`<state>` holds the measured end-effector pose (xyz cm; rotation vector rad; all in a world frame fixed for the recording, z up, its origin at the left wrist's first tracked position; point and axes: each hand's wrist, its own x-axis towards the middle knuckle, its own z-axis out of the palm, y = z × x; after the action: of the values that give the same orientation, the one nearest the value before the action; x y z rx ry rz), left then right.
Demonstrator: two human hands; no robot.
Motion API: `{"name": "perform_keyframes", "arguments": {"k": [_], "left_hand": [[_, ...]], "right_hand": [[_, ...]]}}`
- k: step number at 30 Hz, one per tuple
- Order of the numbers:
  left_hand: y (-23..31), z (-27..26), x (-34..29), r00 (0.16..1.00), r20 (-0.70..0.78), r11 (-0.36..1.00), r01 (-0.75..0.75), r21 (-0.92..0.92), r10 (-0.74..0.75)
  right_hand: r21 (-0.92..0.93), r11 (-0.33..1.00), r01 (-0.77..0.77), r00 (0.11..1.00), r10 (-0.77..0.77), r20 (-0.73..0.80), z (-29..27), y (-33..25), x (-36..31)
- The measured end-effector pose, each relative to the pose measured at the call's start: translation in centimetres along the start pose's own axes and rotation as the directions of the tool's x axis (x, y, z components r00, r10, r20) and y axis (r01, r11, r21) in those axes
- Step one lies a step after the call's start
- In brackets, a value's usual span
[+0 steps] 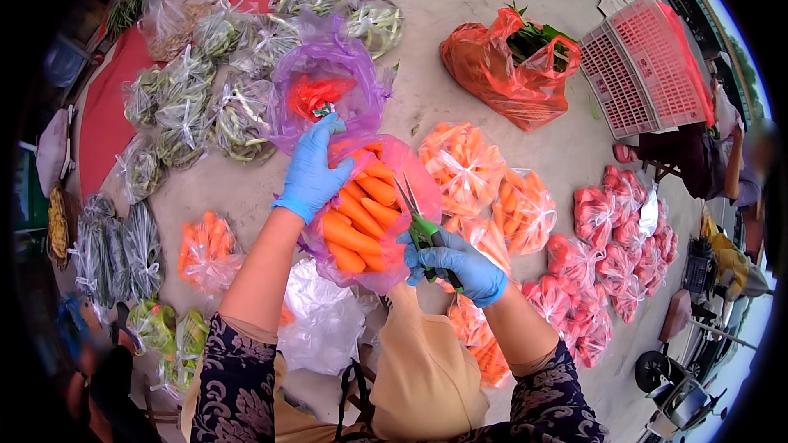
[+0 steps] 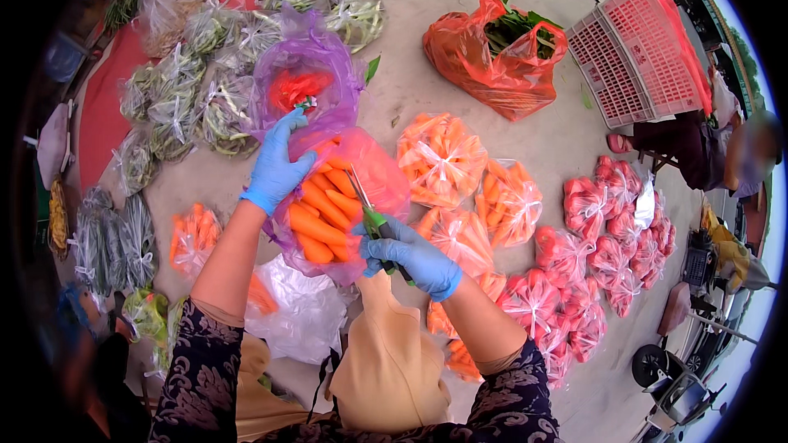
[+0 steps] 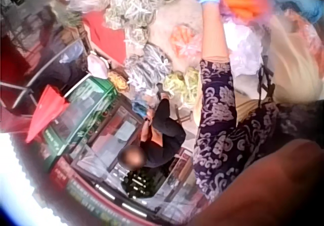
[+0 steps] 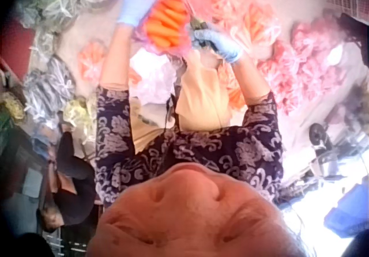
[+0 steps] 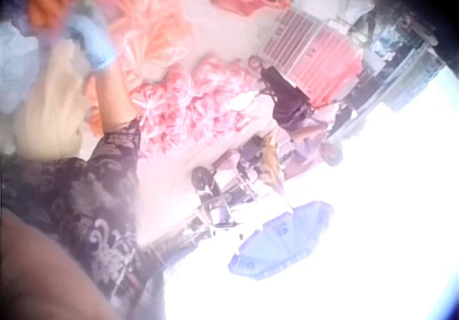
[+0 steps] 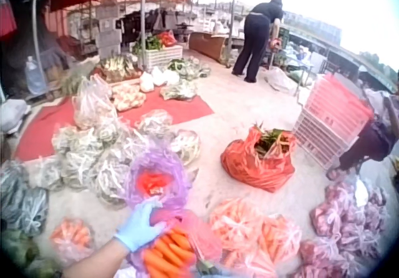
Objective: The person sorts carrots and red vegetables by hand into plastic bags, using shears to cut ties, and ties the bags closed before placing them on the ground.
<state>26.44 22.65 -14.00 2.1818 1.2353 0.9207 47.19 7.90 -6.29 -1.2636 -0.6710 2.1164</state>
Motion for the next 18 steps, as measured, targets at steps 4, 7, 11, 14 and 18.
{"name": "perform_keyframes", "arguments": {"k": [4, 7, 11, 14, 18], "left_hand": [[-0.8, -0.1, -0.5, 0.997, 0.026, 0.997, 0.076, 0.020, -0.076], [-0.1, 1.6, 0.2, 0.987, 0.050, 0.983, 0.157, -0.091, -0.153], [0.3, 2.7, 0.5, 0.953, 0.060, 0.940, 0.302, -0.160, -0.297], [1.5, 3.1, 1.0, 0.990, 0.001, 0.989, 0.143, -0.024, -0.143], [1.3, 3.2, 1.5, 0.980, 0.058, 0.966, 0.178, 0.185, -0.191]], "right_hand": [[0.049, 0.998, 0.045, 0.994, -0.049, 0.097, -0.3, 1.0, 1.8], [0.290, 0.954, -0.075, 0.990, 0.036, 0.138, -0.6, 1.9, 3.7], [0.447, 0.886, -0.118, 0.993, 0.095, 0.073, -0.4, 1.0, 7.2], [0.449, 0.879, -0.160, 0.981, 0.190, -0.023, -0.2, -0.3, 9.9], [0.449, 0.892, -0.052, 0.993, 0.095, -0.074, -0.6, -0.8, 12.2]]}}
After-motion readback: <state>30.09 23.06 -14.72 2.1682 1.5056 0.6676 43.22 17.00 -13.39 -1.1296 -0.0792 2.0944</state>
